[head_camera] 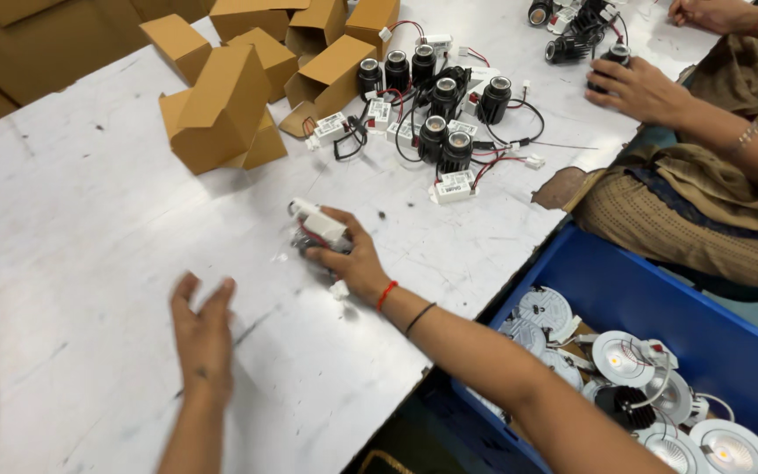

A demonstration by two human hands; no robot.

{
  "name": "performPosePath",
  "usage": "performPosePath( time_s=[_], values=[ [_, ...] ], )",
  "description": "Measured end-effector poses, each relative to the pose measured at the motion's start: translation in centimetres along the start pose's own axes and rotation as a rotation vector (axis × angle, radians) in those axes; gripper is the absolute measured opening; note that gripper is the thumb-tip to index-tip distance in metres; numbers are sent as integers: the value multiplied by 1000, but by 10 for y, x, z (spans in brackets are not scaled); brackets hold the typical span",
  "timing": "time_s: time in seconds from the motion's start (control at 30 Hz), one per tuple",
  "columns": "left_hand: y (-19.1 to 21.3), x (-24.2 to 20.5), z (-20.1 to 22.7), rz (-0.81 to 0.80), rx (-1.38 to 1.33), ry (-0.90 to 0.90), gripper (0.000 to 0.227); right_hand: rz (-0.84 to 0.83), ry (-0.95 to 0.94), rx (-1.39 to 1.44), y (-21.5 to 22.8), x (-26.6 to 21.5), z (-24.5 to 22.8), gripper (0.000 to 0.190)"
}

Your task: The person wraps small black cylindrical electronic components in bubble wrap, places them into small cardboard boxes, and closes the boxes. The person repeats this process for several units, stacking the finished boxes on the table.

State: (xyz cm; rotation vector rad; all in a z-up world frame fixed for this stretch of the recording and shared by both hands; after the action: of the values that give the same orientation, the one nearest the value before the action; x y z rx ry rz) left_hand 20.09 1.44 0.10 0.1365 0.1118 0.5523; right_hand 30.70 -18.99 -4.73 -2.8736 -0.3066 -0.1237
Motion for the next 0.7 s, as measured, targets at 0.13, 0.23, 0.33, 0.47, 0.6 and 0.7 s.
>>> performPosePath(
  time_s=[0.13,0.23,0.33,0.47,0.6,0.7],
  values=[
    [-20,104,4,117,319,-156,92,-47,0,98,-1,-1,15,70],
    [-43,176,14,173,415,-273,107,-73,30,92,-5,-1,15,67],
    [-70,225,20,208,421,-277,122,-74,10,30,-4,-4,10,67],
    [-96,247,22,167,287,-190,92,-55,-23,-9,-5,-7,0,67],
    [-103,233,31,157,294,-270,31,-47,-22,-48,-4,-7,-7,65],
    [-75,206,54,73,257,-662,21,-26,-38,2,-3,-8,-5,66]
  ],
)
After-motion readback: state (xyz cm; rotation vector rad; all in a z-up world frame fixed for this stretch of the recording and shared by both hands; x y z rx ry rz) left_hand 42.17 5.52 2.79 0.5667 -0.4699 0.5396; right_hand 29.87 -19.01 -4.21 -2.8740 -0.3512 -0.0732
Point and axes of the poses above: each hand's wrist, its own x-axis towards the middle knuckle, its own y-axis out of the back of the hand, z = x × y, the point moved 1 cm from there along x, towards the middle knuckle
